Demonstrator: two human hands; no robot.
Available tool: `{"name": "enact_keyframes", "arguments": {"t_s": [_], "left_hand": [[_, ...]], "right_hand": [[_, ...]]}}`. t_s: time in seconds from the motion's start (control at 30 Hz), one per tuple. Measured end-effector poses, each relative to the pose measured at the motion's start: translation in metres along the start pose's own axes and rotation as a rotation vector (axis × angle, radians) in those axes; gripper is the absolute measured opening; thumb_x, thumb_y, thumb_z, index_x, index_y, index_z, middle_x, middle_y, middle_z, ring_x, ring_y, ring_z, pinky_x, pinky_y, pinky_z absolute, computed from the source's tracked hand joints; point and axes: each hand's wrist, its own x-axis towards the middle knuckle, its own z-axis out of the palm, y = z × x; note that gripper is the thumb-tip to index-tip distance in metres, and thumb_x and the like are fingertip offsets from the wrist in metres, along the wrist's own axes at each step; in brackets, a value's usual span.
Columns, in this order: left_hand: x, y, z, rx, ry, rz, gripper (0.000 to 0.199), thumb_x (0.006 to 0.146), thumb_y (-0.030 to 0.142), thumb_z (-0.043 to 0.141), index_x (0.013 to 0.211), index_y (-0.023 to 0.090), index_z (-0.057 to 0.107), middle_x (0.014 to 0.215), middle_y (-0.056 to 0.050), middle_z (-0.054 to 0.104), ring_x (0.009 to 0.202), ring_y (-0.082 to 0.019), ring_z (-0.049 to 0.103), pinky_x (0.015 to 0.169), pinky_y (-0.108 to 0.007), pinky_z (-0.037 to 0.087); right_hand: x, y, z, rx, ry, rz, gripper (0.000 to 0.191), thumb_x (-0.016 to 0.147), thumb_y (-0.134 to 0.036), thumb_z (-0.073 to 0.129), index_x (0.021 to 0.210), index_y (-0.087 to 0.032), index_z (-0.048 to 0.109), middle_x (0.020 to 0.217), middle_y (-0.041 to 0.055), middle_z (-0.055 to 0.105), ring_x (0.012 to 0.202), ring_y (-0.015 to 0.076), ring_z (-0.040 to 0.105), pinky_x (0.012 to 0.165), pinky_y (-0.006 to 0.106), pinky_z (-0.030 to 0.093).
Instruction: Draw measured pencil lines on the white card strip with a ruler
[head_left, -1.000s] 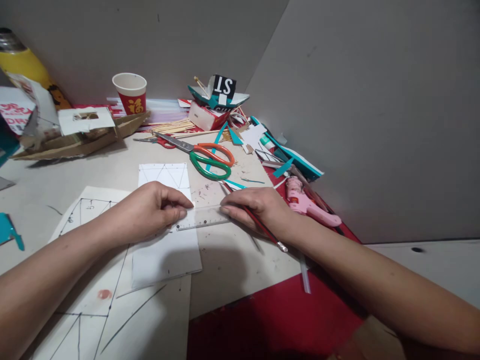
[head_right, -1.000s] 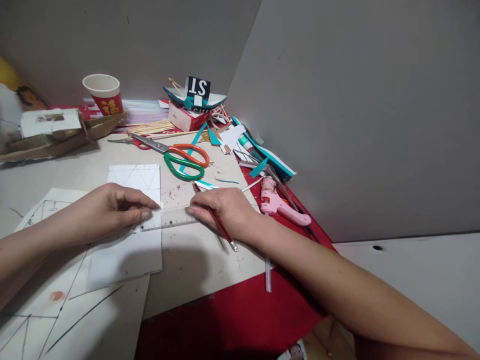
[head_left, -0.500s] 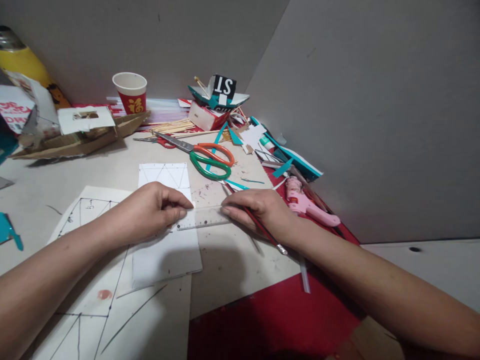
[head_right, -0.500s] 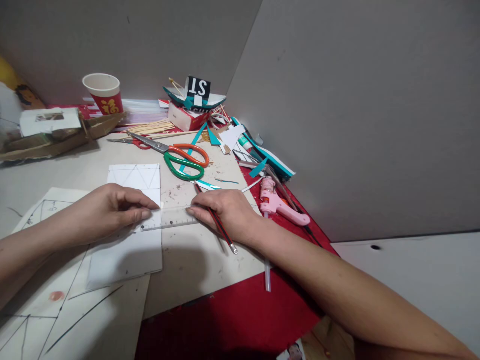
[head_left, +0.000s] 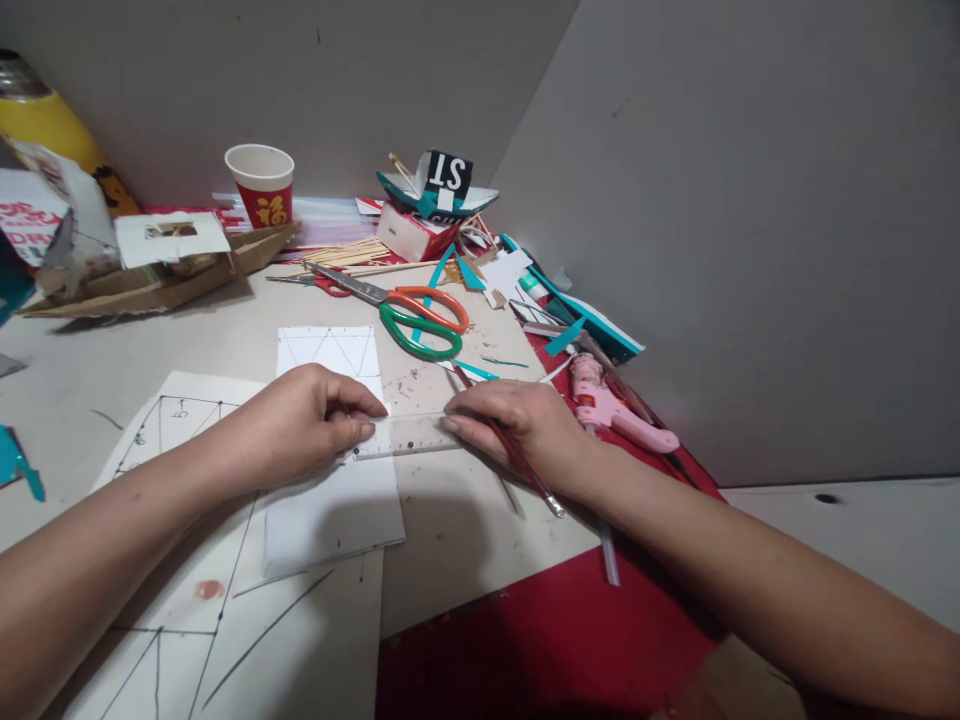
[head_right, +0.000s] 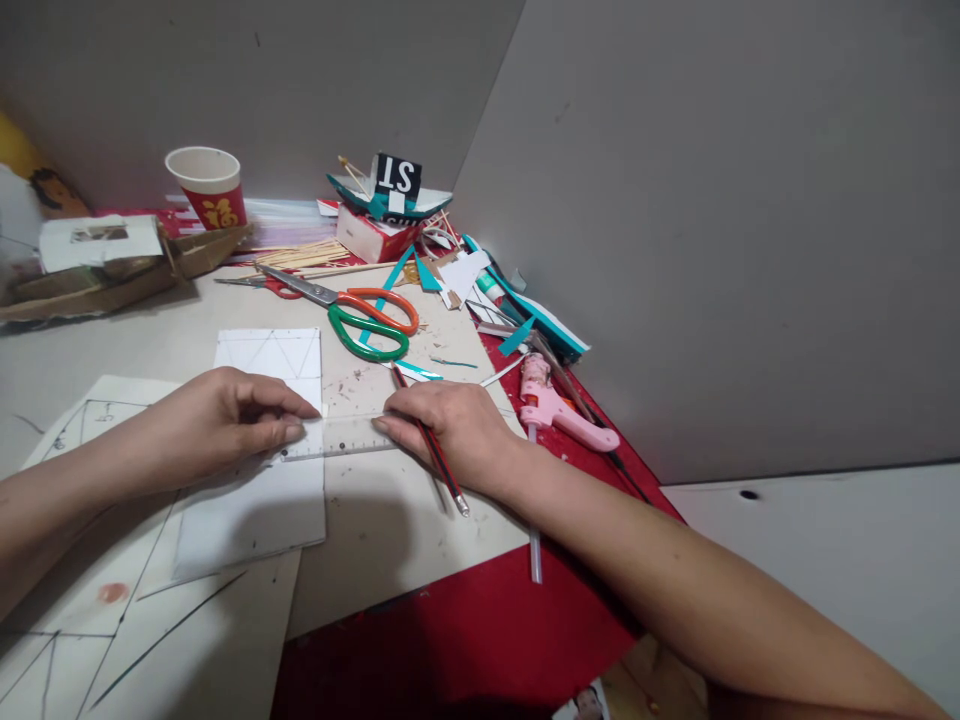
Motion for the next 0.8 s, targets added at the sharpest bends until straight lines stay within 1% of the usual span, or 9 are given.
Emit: {"name": "enact_keyframes", "arguments": {"t_s": [0.13, 0.3, 0.43, 0.6, 0.8], "left_hand": [[0.0000, 0.0001, 0.0007, 0.010, -0.009, 0.009, 0.027, 0.084, 0.035, 0.066, 0.100, 0.019, 0.081, 0.063, 0.001, 0.065, 0.057, -0.015, 0.053, 0.055, -0.027, 0.042], [0.0000, -0.0005, 0.0004, 0.034, 0.000, 0.022, 0.027, 0.083, 0.036, 0.065, 0.099, 0.019, 0.080, 0.056, 0.003, 0.058, 0.053, -0.014, 0.049, 0.055, -0.027, 0.042], [0.0001, -0.0009, 0.0002, 0.049, -0.008, 0.047, 0.028, 0.084, 0.036, 0.065, 0.099, 0.020, 0.080, 0.059, 0.003, 0.060, 0.055, -0.015, 0.051, 0.059, -0.028, 0.044], [-0.0004, -0.0016, 0.0007, 0.060, -0.001, 0.050, 0.028, 0.084, 0.036, 0.064, 0.100, 0.019, 0.080, 0.059, 0.003, 0.060, 0.055, -0.015, 0.051, 0.055, -0.027, 0.041], [-0.0006, -0.0010, 0.0002, 0.062, -0.005, 0.061, 0.028, 0.084, 0.037, 0.063, 0.099, 0.019, 0.080, 0.060, 0.002, 0.060, 0.056, -0.015, 0.052, 0.055, -0.028, 0.041]], "right_hand": [[-0.0001, -0.0008, 0.0005, -0.006, 0.002, 0.002, 0.027, 0.103, -0.034, 0.056, 0.087, -0.018, 0.072, 0.079, 0.0059, 0.077, 0.074, 0.0189, 0.072, 0.064, 0.027, 0.050], [-0.0008, -0.0017, -0.0013, -0.019, -0.015, 0.009, 0.026, 0.103, -0.034, 0.056, 0.088, -0.019, 0.072, 0.079, 0.0059, 0.077, 0.074, 0.0195, 0.072, 0.064, 0.028, 0.049], [-0.0010, -0.0031, -0.0025, -0.047, -0.033, 0.014, 0.025, 0.102, -0.032, 0.057, 0.089, -0.018, 0.072, 0.081, 0.0068, 0.077, 0.076, 0.0204, 0.072, 0.066, 0.029, 0.048], [-0.0023, -0.0041, -0.0025, -0.099, -0.038, 0.022, 0.027, 0.103, -0.036, 0.055, 0.091, -0.019, 0.072, 0.084, 0.0079, 0.077, 0.079, 0.0212, 0.071, 0.068, 0.030, 0.047], [-0.0027, -0.0065, -0.0027, -0.166, -0.029, 0.021, 0.031, 0.104, -0.037, 0.053, 0.089, -0.018, 0.073, 0.083, 0.0083, 0.076, 0.077, 0.0221, 0.069, 0.067, 0.031, 0.045]]}}
